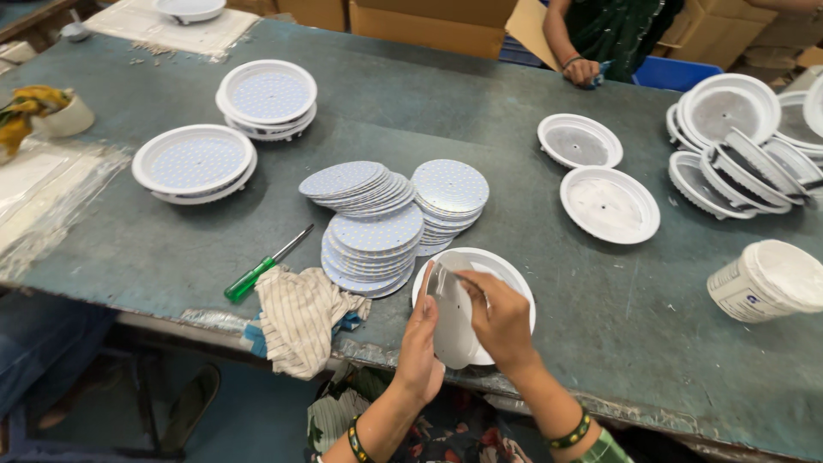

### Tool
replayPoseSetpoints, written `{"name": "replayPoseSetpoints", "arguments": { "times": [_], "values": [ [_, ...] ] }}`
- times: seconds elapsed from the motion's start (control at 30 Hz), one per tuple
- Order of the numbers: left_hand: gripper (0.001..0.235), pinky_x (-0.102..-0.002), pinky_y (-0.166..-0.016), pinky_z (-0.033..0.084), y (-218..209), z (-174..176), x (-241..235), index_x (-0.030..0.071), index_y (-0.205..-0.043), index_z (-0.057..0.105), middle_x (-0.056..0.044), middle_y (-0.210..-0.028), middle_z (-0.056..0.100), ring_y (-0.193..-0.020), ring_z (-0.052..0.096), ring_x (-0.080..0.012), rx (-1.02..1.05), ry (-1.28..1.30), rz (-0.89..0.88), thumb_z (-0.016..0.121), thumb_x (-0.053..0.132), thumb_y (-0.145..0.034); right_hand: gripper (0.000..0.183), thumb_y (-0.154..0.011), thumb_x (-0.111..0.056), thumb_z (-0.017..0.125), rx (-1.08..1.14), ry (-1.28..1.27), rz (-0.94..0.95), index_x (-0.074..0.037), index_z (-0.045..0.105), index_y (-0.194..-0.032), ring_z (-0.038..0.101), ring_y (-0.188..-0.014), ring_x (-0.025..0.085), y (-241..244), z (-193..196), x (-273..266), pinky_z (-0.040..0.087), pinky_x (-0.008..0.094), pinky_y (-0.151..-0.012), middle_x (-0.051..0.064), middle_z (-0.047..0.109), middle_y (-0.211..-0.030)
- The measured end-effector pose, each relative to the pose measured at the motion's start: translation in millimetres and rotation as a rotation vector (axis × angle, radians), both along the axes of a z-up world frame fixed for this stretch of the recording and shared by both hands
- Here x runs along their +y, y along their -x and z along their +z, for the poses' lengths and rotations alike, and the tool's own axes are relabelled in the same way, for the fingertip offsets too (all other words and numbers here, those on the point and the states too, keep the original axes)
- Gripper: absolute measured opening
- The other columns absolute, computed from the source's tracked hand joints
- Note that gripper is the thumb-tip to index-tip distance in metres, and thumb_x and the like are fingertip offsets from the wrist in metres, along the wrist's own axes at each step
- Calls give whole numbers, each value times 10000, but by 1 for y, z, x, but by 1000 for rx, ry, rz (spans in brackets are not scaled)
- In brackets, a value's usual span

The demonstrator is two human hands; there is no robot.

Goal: The person repeatedly picks up circular LED panel components, scoops a white paste from a container with a small spatula, and spreads the paste onto the back surface of each panel. Finished panels are placed into a stack on the table. Another person works nearby on similar components.

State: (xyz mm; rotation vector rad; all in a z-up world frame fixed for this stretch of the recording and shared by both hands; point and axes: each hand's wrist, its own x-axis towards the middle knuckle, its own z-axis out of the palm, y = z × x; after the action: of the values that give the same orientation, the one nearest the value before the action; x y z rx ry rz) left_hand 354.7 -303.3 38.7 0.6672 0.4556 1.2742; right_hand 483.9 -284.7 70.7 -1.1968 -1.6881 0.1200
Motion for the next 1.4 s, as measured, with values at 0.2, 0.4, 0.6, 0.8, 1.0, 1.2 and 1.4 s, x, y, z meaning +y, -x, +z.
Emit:
{"name": "replayPoseSetpoints", "arguments": {
  "times": [0.2, 0.4, 0.6, 0.8, 1.0, 1.2, 1.4],
  "values": [
    [679, -381, -1198, 303, 5, 4, 5, 243, -1646, 172, -25, -1672, 285, -1494, 331, -202, -102, 71, -36, 325, 505, -1039, 299, -844, 89, 663, -50, -29, 105, -44, 747, -1098, 749, -824, 253, 15, -4, -29, 581, 333, -717, 107, 772, -979],
    [656, -424, -1180, 340, 13, 10, 6, 254, -1634, 155, -54, -1655, 298, -1473, 362, -247, -191, 88, -69, 294, 488, -1038, 313, -795, 104, 667, -122, -69, 251, -25, 742, -1070, 754, -824, 210, 0, -6, -53, 590, 296, -716, 75, 801, -1044],
    [626, -445, -1209, 325, 18, 13, 3, 203, -1636, 179, -60, -1665, 307, -1496, 356, -256, -195, 61, -35, 302, 424, -1064, 232, -804, 45, 686, -222, -207, 383, -5, 711, -1030, 770, -1008, 271, -28, -19, -76, 597, 351, -828, 120, 780, -1086],
    [629, -462, -1187, 352, 26, 16, 2, 203, -1626, 212, -61, -1648, 333, -1474, 381, -268, -233, 125, -90, 301, 437, -1050, 241, -826, 65, 648, -201, -210, 346, -32, 722, -1034, 784, -992, 230, -47, -29, -83, 609, 341, -850, 65, 790, -1054],
    [627, -431, -1185, 348, 18, 11, -11, 199, -1636, 194, -66, -1639, 352, -1471, 384, -251, -140, 112, -149, 318, 411, -1059, 288, -870, 46, 698, -91, -76, 108, -69, 740, -1131, 746, -884, 249, -41, -8, -27, 584, 337, -773, 89, 774, -1054],
    [637, -407, -1205, 317, 24, 10, -14, 154, -1644, 185, -82, -1661, 332, -1497, 364, -248, -92, 23, 8, 340, 391, -1073, 337, -834, 82, 674, -155, -81, 188, -79, 750, -1121, 735, -828, 252, -5, -4, -30, 568, 352, -739, 76, 779, -1000],
    [634, -448, -1190, 348, 26, 6, -4, 155, -1632, 209, -106, -1645, 340, -1478, 384, -283, -168, 55, 62, 324, 412, -1064, 296, -806, 76, 673, -180, -151, 203, -34, 719, -1077, 750, -904, 253, 6, -22, -87, 579, 347, -773, 84, 781, -1067]
  ]
}}
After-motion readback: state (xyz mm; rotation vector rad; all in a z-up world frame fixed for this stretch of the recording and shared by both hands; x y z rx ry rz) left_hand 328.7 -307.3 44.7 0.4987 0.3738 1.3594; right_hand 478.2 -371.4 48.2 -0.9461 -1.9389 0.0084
